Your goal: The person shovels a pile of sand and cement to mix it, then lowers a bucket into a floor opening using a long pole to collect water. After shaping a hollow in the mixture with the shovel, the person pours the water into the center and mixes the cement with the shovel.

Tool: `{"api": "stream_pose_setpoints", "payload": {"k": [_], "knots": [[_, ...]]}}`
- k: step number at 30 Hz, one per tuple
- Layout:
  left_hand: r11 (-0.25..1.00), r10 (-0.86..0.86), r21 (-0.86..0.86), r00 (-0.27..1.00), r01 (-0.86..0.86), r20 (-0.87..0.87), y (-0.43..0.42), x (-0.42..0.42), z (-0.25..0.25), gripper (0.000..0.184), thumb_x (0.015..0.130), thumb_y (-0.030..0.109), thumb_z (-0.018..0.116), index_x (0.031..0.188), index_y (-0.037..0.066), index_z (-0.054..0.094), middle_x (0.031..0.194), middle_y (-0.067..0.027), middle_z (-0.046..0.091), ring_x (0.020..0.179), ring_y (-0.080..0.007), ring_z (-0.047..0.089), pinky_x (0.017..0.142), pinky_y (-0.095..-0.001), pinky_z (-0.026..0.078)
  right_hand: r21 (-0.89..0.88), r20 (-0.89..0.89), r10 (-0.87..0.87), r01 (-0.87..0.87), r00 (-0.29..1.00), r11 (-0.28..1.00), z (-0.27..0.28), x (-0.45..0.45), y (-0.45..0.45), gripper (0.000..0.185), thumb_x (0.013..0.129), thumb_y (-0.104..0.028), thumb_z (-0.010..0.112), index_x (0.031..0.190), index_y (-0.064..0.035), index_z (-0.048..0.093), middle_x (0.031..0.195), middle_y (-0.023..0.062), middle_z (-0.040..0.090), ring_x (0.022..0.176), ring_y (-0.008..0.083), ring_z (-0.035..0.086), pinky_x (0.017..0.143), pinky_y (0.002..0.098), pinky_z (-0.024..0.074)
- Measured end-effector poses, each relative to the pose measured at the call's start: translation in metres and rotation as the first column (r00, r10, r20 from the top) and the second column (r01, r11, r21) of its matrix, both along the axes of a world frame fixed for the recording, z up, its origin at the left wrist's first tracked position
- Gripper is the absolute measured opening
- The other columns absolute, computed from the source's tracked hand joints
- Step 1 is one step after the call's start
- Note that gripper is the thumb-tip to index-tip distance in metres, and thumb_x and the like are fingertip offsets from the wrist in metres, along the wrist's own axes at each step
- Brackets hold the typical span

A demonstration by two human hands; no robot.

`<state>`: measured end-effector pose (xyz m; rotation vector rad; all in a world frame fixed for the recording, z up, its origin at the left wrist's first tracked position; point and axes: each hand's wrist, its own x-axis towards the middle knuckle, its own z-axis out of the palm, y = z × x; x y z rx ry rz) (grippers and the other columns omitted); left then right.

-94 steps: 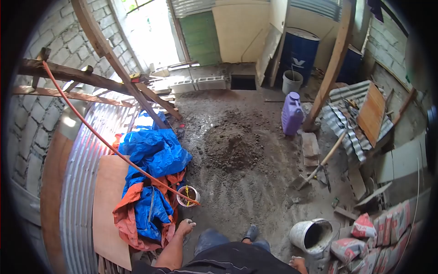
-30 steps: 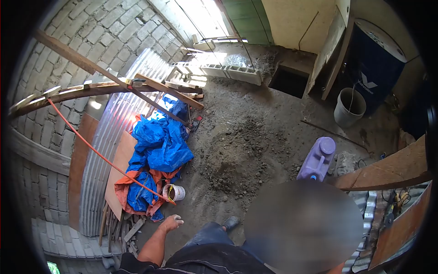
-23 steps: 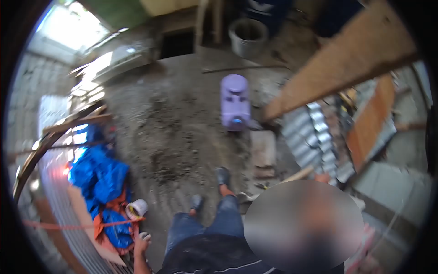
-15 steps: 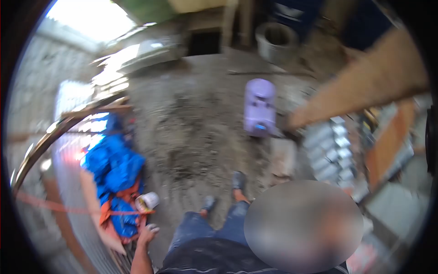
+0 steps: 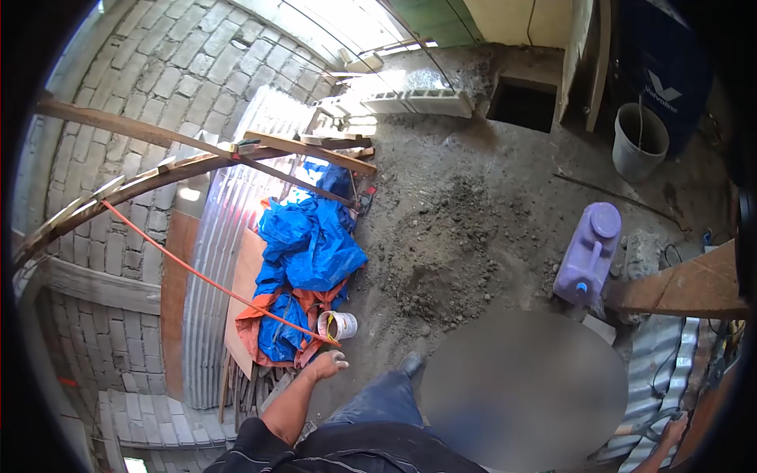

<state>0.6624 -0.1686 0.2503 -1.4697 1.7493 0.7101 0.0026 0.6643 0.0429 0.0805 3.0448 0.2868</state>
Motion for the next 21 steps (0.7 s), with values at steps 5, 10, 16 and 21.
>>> {"api": "stream_pose_setpoints", "payload": {"k": [5,10,16,21], "knots": [[0.999,-0.053,0.003,0.985,0.054,-0.164,-0.006,0.04,-0.037,0.055,0.08,0.04,0.064,0.119,0.002,0.056,0.118,-0.019,0.059,0.112,-0.0334,0.055,0.095,-0.0392,0.042,-0.368,0.105,0.096,-0.052,0.99,0.929,0.056,0.041,-0.029,0.039,0.074,-0.011,0.052,0.112,-0.0033,0.046,0.097,0.0212,0.054,0.091,0.0395,0.05,0.083,0.0419,0.0379],[0.996,-0.087,0.012,0.965,0.093,-0.245,-0.005,0.022,-0.053,0.053,0.08,0.04,0.063,0.118,0.004,0.057,0.116,-0.0196,0.06,0.112,-0.0346,0.055,0.094,-0.0396,0.042,-0.457,0.228,0.254,-0.127,0.94,0.881,0.145,0.122,-0.075,0.024,0.08,-0.025,0.058,0.09,-0.0064,0.046,0.074,0.0113,0.047,0.067,0.0257,0.045,0.059,0.034,0.0343],[0.99,0.016,0.133,0.889,0.05,-0.458,0.003,0.002,-0.063,0.052,0.081,0.039,0.063,0.116,0.0,0.057,0.114,-0.0209,0.06,0.107,-0.0337,0.057,0.091,-0.039,0.044,-0.413,0.4,0.366,-0.191,0.84,0.891,0.293,0.231,-0.197,0.028,0.073,-0.022,0.065,0.084,-0.0004,0.051,0.07,0.0097,0.052,0.062,0.0197,0.051,0.053,0.0326,0.0396],[0.979,0.026,0.181,0.831,0.091,-0.555,-0.018,0.074,-0.116,0.051,0.081,0.037,0.064,0.115,0.0,0.057,0.112,-0.0212,0.061,0.107,-0.0329,0.058,0.091,-0.0391,0.044,-0.467,0.424,0.127,0.096,0.897,0.879,0.405,0.371,-0.343,0.019,0.056,-0.004,0.067,0.074,0.0016,0.062,0.068,0.0048,0.062,0.062,0.0151,0.058,0.059,0.0327,0.0479]]}}
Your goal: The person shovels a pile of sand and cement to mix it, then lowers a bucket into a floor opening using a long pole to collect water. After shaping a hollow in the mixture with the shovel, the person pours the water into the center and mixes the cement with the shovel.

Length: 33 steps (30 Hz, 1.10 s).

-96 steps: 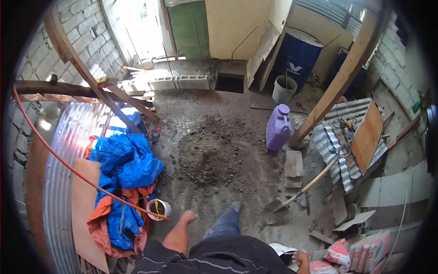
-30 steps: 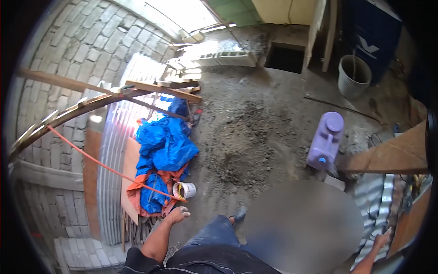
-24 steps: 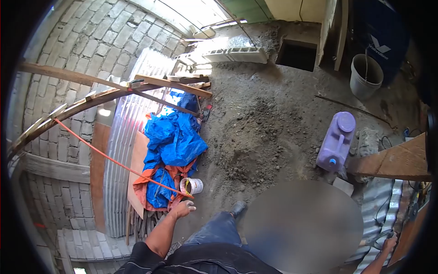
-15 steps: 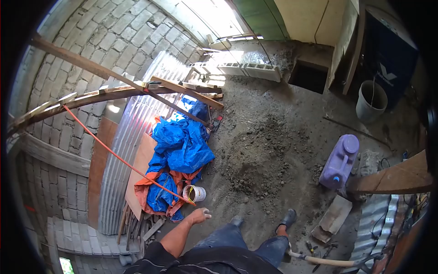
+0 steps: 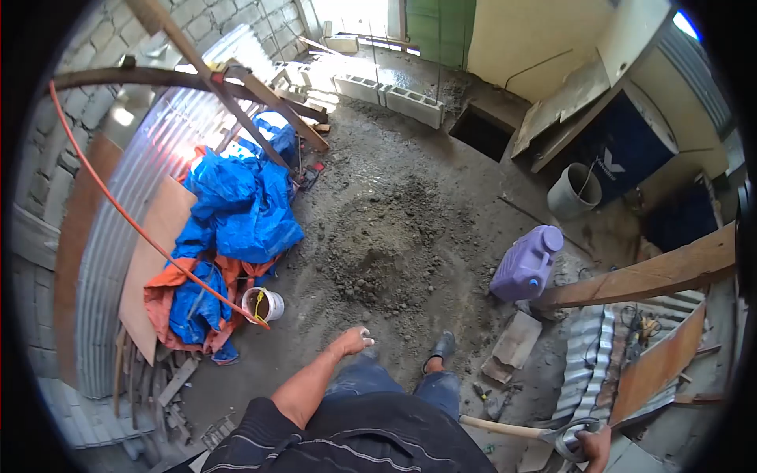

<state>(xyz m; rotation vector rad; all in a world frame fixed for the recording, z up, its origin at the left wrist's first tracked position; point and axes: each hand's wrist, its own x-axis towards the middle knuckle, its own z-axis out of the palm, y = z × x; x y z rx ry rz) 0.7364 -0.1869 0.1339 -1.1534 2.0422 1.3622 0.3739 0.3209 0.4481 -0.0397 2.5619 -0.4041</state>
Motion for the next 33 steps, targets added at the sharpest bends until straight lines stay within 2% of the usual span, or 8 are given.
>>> {"api": "stream_pose_setpoints", "payload": {"k": [12,20,21,23,25,28,32,33], "knots": [[0.872,-0.379,0.022,0.702,0.49,-0.603,0.037,-0.052,0.116,0.068,0.077,0.039,0.067,0.13,0.002,0.044,0.119,-0.0218,0.056,0.11,-0.0358,0.054,0.096,-0.0407,0.042,0.128,-0.336,0.575,-0.569,0.746,0.813,0.191,0.219,-0.248,0.025,0.054,-0.009,0.071,0.077,-0.0014,0.065,0.067,0.0091,0.062,0.062,0.0223,0.059,0.066,0.0331,0.0462],[0.919,-0.392,-0.348,0.333,0.186,-0.858,0.073,-0.108,0.224,0.098,0.062,0.025,0.079,0.14,0.004,0.024,0.138,-0.0188,0.035,0.129,-0.0371,0.033,0.106,-0.0445,0.032,0.27,-0.662,0.654,-0.697,0.368,0.665,0.272,0.251,-0.276,0.031,0.059,-0.023,0.079,0.074,-0.0053,0.057,0.067,0.011,0.054,0.066,0.0258,0.052,0.065,0.0361,0.0398],[0.921,-0.371,-0.388,0.284,-0.006,-0.884,0.075,-0.109,0.241,0.077,0.06,0.023,0.08,0.126,0.004,0.045,0.126,-0.0185,0.048,0.119,-0.0349,0.045,0.097,-0.0441,0.039,0.265,-0.666,0.65,-0.698,0.366,0.665,0.282,0.251,-0.272,0.031,0.059,-0.023,0.079,0.074,-0.0053,0.057,0.067,0.011,0.054,0.066,0.0258,0.052,0.065,0.0361,0.0398],[0.943,-0.33,-0.33,0.277,0.048,-0.902,0.072,-0.123,0.265,0.057,0.062,0.021,0.078,0.11,0.005,0.052,0.112,-0.0163,0.054,0.107,-0.0333,0.052,0.089,-0.0438,0.042,0.431,-0.755,0.655,-0.727,0.033,0.534,0.301,0.246,-0.261,0.028,0.062,-0.019,0.076,0.072,-0.007,0.052,0.062,0.0079,0.047,0.06,0.0233,0.047,0.061,0.0353,0.038],[0.975,-0.205,-0.216,0.153,-0.055,-0.967,0.067,-0.138,0.275,0.016,0.067,0.013,0.069,0.071,0.008,0.055,0.07,-0.0089,0.058,0.071,-0.0305,0.059,0.066,-0.0428,0.043,0.475,-0.745,0.667,-0.694,0.009,0.54,0.316,0.229,-0.244,0.028,0.062,-0.017,0.074,0.07,-0.0073,0.049,0.062,0.0065,0.044,0.058,0.0227,0.046,0.059,0.0351,0.0369],[0.932,-0.258,-0.303,0.226,-0.198,-0.94,0.049,-0.149,0.272,0.01,0.068,0.009,0.065,0.068,0.009,0.054,0.064,-0.0091,0.057,0.066,-0.0306,0.059,0.066,-0.0411,0.044,0.461,-0.795,0.606,-0.68,-0.029,0.571,0.301,0.22,-0.252,0.029,0.063,-0.014,0.069,0.065,-0.0081,0.041,0.061,0.0034,0.038,0.053,0.0217,0.041,0.054,0.0343,0.0334],[0.876,-0.252,-0.265,0.087,-0.402,-0.964,0.015,-0.154,0.209,0.011,0.071,0.01,0.062,0.081,0.009,0.057,0.081,-0.0111,0.062,0.082,-0.0282,0.062,0.076,-0.0409,0.046,0.226,-0.768,0.638,-0.909,0.056,0.352,0.247,0.202,-0.294,0.019,0.059,-0.015,0.07,0.066,-0.0078,0.054,0.066,0.0067,0.054,0.061,0.0255,0.053,0.061,0.0376,0.0399],[0.857,-0.261,-0.346,0.258,-0.381,-0.93,0.006,-0.148,0.191,0.016,0.072,0.011,0.062,0.087,0.009,0.057,0.088,-0.011,0.062,0.088,-0.028,0.061,0.08,-0.0408,0.046,0.202,-0.724,0.683,-0.919,0.093,0.339,0.228,0.2,-0.308,0.018,0.057,-0.015,0.071,0.068,-0.0076,0.058,0.069,0.0079,0.059,0.065,0.0272,0.057,0.064,0.0387,0.0418]]}}
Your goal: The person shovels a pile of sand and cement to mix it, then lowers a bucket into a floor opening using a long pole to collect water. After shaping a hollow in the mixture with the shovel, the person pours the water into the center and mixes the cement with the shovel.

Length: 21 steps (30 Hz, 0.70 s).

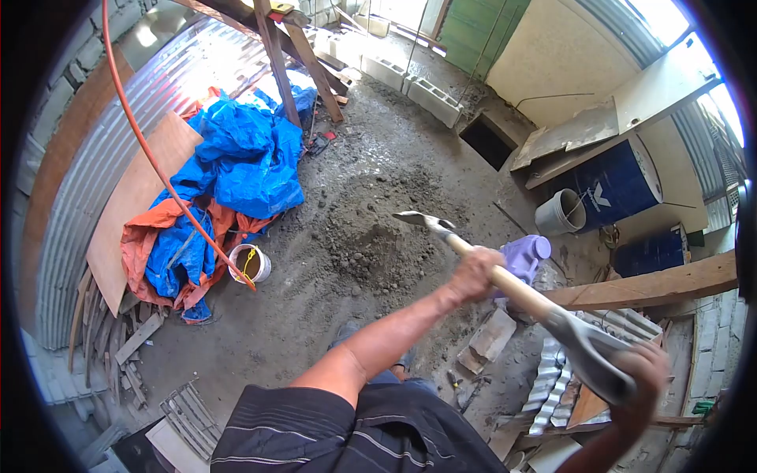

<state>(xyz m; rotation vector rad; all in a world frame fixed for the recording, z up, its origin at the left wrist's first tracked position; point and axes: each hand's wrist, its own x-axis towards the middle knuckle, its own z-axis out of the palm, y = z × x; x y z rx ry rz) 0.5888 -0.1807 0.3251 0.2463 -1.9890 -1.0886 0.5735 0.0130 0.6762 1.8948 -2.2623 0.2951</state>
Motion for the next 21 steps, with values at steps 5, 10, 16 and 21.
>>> {"api": "stream_pose_setpoints", "payload": {"k": [5,10,16,21], "knots": [[0.969,0.236,-0.055,0.838,-0.241,0.491,-0.008,0.026,-0.138,0.023,0.073,0.012,0.061,0.095,0.006,0.059,0.1,-0.0104,0.063,0.098,-0.0308,0.06,0.088,-0.041,0.047,0.161,0.313,0.058,-0.113,0.948,0.98,-0.177,-0.018,-0.053,0.014,0.061,-0.01,0.068,0.07,-0.0078,0.057,0.068,0.0106,0.06,0.064,0.0307,0.061,0.056,0.0402,0.0463],[0.992,0.11,-0.024,0.792,-0.12,0.6,-0.002,0.03,-0.145,0.025,0.071,0.009,0.063,0.096,0.006,0.059,0.101,-0.0124,0.063,0.097,-0.0312,0.061,0.083,-0.0422,0.05,0.192,0.335,0.101,-0.173,0.937,0.966,-0.194,-0.023,-0.036,0.015,0.062,-0.011,0.068,0.072,-0.0074,0.057,0.068,0.0103,0.06,0.065,0.0305,0.061,0.059,0.0406,0.0477],[0.956,0.286,-0.083,0.838,-0.28,0.465,0.034,0.026,-0.137,0.029,0.068,0.007,0.067,0.097,0.007,0.06,0.099,-0.0136,0.062,0.096,-0.0315,0.06,0.083,-0.0414,0.048,0.32,0.299,0.245,-0.339,0.922,0.885,-0.165,-0.035,-0.015,0.013,0.062,-0.013,0.066,0.071,-0.0105,0.057,0.065,0.0053,0.058,0.065,0.0252,0.061,0.06,0.0363,0.0469],[0.922,0.378,-0.088,0.826,-0.377,0.417,0.045,0.048,-0.121,0.036,0.069,0.016,0.072,0.102,0.005,0.059,0.101,-0.0143,0.062,0.095,-0.0334,0.06,0.082,-0.0417,0.049,0.4,0.313,0.367,-0.472,0.876,0.785,-0.143,-0.021,-0.028,0.008,0.068,-0.013,0.059,0.066,-0.0101,0.052,0.065,0.0031,0.058,0.064,0.0236,0.061,0.061,0.036,0.0481]]}}
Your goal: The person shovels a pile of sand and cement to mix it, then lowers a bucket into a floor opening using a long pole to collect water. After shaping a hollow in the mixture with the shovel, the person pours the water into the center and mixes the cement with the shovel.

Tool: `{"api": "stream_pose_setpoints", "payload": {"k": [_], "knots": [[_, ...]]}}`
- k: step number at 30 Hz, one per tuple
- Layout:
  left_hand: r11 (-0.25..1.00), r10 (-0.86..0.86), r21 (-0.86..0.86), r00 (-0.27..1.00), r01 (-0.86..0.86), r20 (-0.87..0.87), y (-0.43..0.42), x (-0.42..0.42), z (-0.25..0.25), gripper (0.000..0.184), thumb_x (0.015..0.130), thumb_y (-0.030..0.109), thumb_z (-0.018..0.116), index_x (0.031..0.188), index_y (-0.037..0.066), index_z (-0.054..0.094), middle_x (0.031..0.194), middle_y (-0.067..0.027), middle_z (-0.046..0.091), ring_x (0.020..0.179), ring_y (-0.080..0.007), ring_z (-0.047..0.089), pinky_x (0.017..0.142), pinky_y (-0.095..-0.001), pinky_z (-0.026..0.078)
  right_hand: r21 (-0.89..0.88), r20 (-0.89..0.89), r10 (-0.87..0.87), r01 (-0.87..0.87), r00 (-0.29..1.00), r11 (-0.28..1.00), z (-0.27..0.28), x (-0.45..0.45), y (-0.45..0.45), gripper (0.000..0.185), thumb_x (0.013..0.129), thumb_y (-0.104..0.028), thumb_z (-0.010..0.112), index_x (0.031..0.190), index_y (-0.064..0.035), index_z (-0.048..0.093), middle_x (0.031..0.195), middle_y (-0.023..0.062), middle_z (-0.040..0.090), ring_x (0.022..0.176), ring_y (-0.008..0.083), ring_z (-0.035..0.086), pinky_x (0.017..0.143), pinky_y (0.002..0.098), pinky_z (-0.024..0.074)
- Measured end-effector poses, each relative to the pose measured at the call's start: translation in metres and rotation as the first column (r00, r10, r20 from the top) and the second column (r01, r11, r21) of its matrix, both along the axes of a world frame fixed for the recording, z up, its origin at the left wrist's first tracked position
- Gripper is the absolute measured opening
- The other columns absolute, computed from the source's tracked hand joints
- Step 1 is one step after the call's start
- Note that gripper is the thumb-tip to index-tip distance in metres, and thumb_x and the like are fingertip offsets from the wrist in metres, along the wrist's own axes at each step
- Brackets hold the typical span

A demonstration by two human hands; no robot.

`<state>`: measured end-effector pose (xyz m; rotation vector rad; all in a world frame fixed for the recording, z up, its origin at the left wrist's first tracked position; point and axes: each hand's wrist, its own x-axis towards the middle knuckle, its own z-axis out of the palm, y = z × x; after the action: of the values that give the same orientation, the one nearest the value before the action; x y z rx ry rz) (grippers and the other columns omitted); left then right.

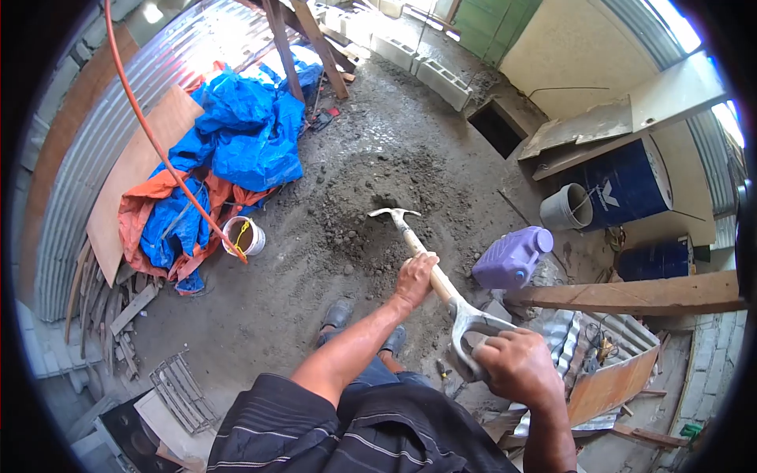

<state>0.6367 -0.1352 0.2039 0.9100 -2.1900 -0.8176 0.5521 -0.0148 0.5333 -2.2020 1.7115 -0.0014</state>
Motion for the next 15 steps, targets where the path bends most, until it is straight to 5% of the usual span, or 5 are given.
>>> {"api": "stream_pose_setpoints", "payload": {"k": [6,9,12,15], "knots": [[0.996,0.078,0.044,0.996,-0.077,-0.037,-0.014,0.013,-0.043,0.041,0.068,0.017,0.074,0.104,0.007,0.057,0.101,-0.0149,0.062,0.095,-0.0335,0.06,0.082,-0.0424,0.049,0.069,-0.001,0.044,-0.044,0.999,0.997,-0.03,0.014,-0.034,0.007,0.067,-0.012,0.059,0.068,-0.01,0.052,0.064,0.0041,0.057,0.066,0.0245,0.061,0.06,0.0367,0.0481],[0.999,-0.03,-0.047,0.999,0.028,-0.04,-0.036,0.004,-0.052,0.029,0.068,0.011,0.066,0.097,0.009,0.06,0.098,-0.0115,0.062,0.098,-0.0287,0.059,0.078,-0.0418,0.048,0.037,-0.005,0.04,-0.039,0.999,0.999,-0.032,0.002,-0.042,0.008,0.067,-0.012,0.06,0.068,-0.0101,0.052,0.064,0.0049,0.057,0.066,0.0249,0.061,0.061,0.0374,0.048],[0.981,-0.19,0.044,0.976,0.186,0.102,-0.039,-0.01,-0.05,0.04,0.062,0.013,0.073,0.098,0.009,0.058,0.095,-0.0114,0.061,0.092,-0.0311,0.06,0.077,-0.041,0.049,0.015,-0.001,0.042,-0.042,0.999,0.999,-0.033,-0.017,-0.028,0.008,0.067,-0.012,0.06,0.069,-0.0098,0.053,0.064,0.0054,0.057,0.067,0.0255,0.061,0.061,0.0381,0.0478],[0.998,-0.053,-0.019,0.995,0.055,0.086,0.003,-0.024,-0.071,0.035,0.065,0.01,0.069,0.099,0.01,0.059,0.097,-0.011,0.062,0.096,-0.0303,0.059,0.079,-0.041,0.047,0.133,0.001,0.079,-0.078,0.997,0.988,-0.037,-0.03,0.007,0.007,0.07,-0.012,0.06,0.069,-0.0102,0.053,0.065,0.0047,0.057,0.066,0.0251,0.062,0.063,0.0377,0.0476]]}}
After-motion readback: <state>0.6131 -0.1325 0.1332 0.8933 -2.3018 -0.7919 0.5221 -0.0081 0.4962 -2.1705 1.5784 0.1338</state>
